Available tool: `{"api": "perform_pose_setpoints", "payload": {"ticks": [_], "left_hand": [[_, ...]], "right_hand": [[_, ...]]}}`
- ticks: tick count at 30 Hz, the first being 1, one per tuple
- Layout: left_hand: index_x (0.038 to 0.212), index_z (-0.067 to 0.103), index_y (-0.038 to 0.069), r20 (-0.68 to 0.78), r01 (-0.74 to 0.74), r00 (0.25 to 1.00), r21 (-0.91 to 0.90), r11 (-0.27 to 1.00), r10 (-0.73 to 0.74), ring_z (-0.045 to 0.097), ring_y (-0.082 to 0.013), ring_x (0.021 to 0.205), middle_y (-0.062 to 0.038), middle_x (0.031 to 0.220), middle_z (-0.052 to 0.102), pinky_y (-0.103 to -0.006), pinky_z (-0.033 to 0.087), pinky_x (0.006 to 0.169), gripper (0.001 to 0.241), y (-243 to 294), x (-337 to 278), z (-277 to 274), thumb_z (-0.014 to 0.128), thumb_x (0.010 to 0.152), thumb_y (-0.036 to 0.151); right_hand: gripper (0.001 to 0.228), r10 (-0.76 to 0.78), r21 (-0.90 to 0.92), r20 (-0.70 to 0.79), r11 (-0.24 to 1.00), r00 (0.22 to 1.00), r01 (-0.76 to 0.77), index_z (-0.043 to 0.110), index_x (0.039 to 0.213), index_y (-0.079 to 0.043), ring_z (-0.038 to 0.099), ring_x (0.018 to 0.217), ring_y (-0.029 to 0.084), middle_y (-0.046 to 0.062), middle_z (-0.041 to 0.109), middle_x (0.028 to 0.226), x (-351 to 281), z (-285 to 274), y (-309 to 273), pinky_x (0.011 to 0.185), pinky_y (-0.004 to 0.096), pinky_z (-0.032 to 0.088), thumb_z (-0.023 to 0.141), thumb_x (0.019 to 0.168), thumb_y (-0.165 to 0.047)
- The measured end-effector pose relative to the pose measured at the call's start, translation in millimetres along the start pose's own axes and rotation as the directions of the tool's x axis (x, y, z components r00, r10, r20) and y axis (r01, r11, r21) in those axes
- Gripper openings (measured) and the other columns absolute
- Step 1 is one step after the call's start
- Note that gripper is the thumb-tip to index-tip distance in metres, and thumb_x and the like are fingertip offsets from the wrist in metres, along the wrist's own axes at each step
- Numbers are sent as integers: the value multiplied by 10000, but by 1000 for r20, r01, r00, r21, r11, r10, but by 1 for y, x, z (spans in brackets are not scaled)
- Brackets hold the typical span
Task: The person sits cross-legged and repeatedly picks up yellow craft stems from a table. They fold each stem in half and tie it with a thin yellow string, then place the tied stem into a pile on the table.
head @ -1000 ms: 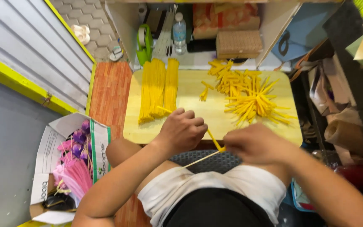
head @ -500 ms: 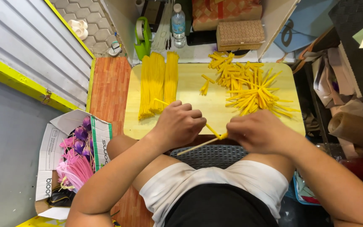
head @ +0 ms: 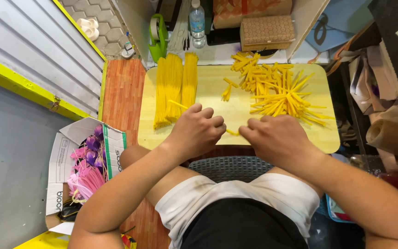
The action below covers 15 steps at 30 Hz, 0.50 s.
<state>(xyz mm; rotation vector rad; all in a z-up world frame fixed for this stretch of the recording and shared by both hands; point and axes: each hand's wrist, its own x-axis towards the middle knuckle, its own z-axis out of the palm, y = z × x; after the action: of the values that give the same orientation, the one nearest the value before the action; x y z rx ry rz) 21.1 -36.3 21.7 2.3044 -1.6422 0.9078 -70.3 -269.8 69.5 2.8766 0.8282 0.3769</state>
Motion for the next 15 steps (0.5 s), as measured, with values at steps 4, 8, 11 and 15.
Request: {"api": "perform_pose_setpoints", "payload": {"ticks": [4, 8, 11, 15], "left_hand": [[711, 675, 207, -62, -46, 997, -111, 993, 39, 583, -224, 704, 29, 731, 621, -362, 431, 652, 140, -1, 12, -34, 655, 835, 269], [852, 732, 230, -128, 55, 989, -191, 980, -80, 620, -179, 749, 41, 804, 665, -319, 451, 670, 134, 8, 10, -35, 629, 920, 283], [787, 699, 196, -158, 100, 982, -44, 994, -106, 584, -208, 685, 14, 732, 620, -355, 442, 639, 112, 10, 10, -32, 655, 886, 224], [723, 678, 178, -113, 41, 993, 107, 993, -28, 519, -229, 649, -3, 697, 571, -382, 417, 629, 82, 3, 6, -23, 666, 803, 164]], "right_hand": [[93, -200, 335, -31, 921, 979, 198, 632, 834, -250, 709, 695, 292, -34, 641, 759, 10, -10, 22, 524, 444, 551, 599, 848, -164], [37, 318, 939, -52, 339, 947, -62, 731, 882, -109, 623, 624, 78, -30, 613, 607, -2, 40, 14, 549, 270, 524, 722, 915, -123], [55, 521, 781, -185, 592, 833, -197, 726, 928, -149, 626, 620, 155, -23, 607, 640, -4, 51, -4, 516, 308, 502, 706, 956, -192], [82, 197, -25, -315, 976, 928, -215, 629, 839, -239, 644, 579, 193, -43, 572, 701, -7, 27, -12, 462, 337, 483, 656, 917, -241]]}}
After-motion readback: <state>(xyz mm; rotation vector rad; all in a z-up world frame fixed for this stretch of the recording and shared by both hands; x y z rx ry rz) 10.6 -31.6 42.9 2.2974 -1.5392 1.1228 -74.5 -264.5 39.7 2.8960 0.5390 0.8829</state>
